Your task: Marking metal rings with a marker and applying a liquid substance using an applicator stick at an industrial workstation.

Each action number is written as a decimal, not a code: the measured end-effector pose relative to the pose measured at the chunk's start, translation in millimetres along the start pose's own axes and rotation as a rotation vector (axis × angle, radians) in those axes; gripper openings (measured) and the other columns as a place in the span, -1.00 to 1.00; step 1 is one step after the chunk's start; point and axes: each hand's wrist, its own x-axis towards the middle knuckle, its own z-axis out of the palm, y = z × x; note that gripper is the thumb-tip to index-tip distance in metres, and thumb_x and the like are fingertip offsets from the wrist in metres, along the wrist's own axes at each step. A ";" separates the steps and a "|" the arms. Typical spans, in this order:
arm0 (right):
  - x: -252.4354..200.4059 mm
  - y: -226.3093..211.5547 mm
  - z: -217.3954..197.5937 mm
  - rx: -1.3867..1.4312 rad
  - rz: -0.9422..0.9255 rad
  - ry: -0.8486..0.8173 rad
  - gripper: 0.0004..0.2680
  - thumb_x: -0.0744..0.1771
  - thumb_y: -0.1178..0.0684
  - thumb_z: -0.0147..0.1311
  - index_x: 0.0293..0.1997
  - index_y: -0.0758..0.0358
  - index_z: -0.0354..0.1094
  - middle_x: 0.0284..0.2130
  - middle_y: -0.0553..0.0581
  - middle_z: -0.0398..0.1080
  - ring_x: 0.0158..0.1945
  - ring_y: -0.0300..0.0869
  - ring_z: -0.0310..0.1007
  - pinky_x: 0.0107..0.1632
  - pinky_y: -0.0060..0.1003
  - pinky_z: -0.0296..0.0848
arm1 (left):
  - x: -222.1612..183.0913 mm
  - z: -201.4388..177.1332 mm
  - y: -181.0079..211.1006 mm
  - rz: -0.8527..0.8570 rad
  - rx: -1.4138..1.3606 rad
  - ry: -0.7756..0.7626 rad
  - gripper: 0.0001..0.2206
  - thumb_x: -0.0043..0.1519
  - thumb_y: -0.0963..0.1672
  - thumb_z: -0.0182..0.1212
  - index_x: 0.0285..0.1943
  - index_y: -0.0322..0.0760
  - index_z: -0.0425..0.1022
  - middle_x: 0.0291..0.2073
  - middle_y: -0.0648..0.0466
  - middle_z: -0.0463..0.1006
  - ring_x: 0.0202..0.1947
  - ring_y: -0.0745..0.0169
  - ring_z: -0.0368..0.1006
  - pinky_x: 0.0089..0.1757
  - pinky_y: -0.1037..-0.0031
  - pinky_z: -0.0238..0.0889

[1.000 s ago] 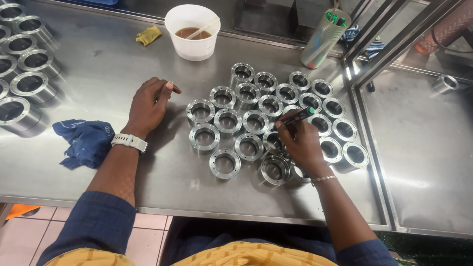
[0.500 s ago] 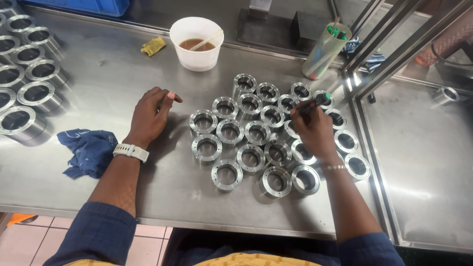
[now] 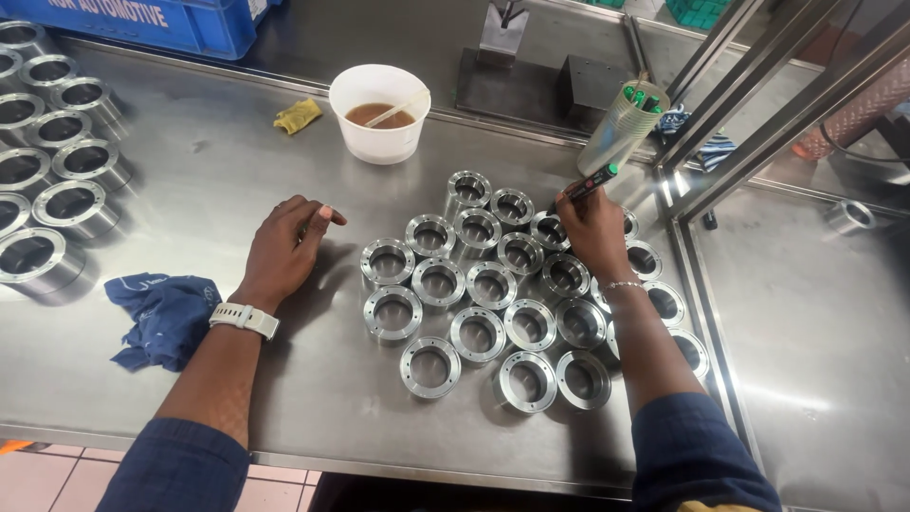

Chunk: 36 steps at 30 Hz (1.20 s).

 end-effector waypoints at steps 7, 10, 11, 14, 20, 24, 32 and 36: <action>10.5 21.7 12.1 -0.089 -0.103 -0.024 -0.83 0.36 0.05 0.16 -0.13 0.36 0.32 -0.49 0.25 0.50 -0.47 0.01 0.54 -0.34 -0.12 0.45 | -0.2 -3.0 1.9 -0.030 -0.014 0.003 -0.62 0.44 0.04 -0.09 -0.11 -0.15 0.64 -0.30 0.03 0.49 -0.15 0.05 0.43 -0.11 0.25 0.27; 13.8 31.4 11.4 -0.117 -0.073 -0.026 -0.82 0.36 0.03 0.18 -0.15 0.37 0.33 -0.50 0.27 0.50 -0.45 0.01 0.55 -0.33 -0.10 0.47 | -0.4 -2.7 1.8 -0.040 -0.045 -0.003 -0.62 0.44 0.05 -0.08 -0.11 -0.14 0.64 -0.29 0.05 0.49 -0.17 0.07 0.43 -0.11 0.27 0.28; 15.8 36.9 10.2 -0.123 -0.066 -0.030 -0.81 0.37 0.03 0.18 -0.15 0.38 0.33 -0.48 0.28 0.51 -0.44 0.00 0.56 -0.31 -0.11 0.48 | -0.4 -1.9 0.1 -0.020 -0.037 0.006 -0.62 0.44 0.05 -0.08 -0.11 -0.15 0.64 -0.30 0.05 0.49 -0.16 0.07 0.42 -0.11 0.27 0.27; 29.0 41.6 -2.7 -0.109 -0.038 -0.007 -0.81 0.39 0.01 0.17 -0.14 0.39 0.36 -0.45 0.27 0.52 -0.40 -0.04 0.57 -0.28 -0.13 0.49 | -0.1 -2.7 0.8 -0.016 -0.034 0.008 -0.61 0.43 0.05 -0.09 -0.11 -0.16 0.64 -0.30 0.04 0.48 -0.16 0.06 0.42 -0.11 0.27 0.27; 61.4 58.4 -15.1 -0.018 0.093 0.064 -0.78 0.39 -0.02 0.15 -0.09 0.40 0.38 -0.43 0.23 0.54 -0.34 -0.07 0.57 -0.23 -0.17 0.49 | 0.9 -2.8 0.2 -0.024 -0.029 0.006 -0.60 0.42 0.06 -0.10 -0.11 -0.16 0.64 -0.29 0.04 0.49 -0.16 0.07 0.42 -0.13 0.28 0.27; 65.9 66.2 -0.6 -0.091 0.062 0.034 -0.76 0.36 -0.03 0.17 -0.07 0.41 0.36 -0.42 0.26 0.55 -0.32 -0.03 0.61 -0.18 -0.15 0.51 | 1.1 -3.2 0.2 -0.037 -0.033 0.000 -0.59 0.43 0.07 -0.11 -0.11 -0.15 0.65 -0.29 0.05 0.51 -0.16 0.08 0.42 -0.11 0.29 0.27; 66.2 77.6 12.5 -0.170 0.027 0.105 -0.74 0.36 -0.02 0.19 -0.08 0.44 0.35 -0.37 0.38 0.53 -0.26 0.16 0.57 -0.15 0.00 0.50 | 2.2 -2.6 -5.9 -0.033 -0.020 -0.004 -0.59 0.43 0.08 -0.11 -0.10 -0.15 0.65 -0.28 0.05 0.51 -0.15 0.08 0.41 -0.10 0.28 0.28; 71.2 97.0 -2.5 -0.086 0.061 0.107 -0.78 0.36 0.00 0.17 -0.08 0.40 0.36 -0.36 0.30 0.55 -0.26 0.04 0.59 -0.16 -0.08 0.50 | 1.8 -3.0 -1.7 -0.063 -0.007 -0.013 -0.58 0.43 0.08 -0.11 -0.11 -0.14 0.65 -0.28 0.06 0.51 -0.15 0.09 0.42 -0.10 0.28 0.27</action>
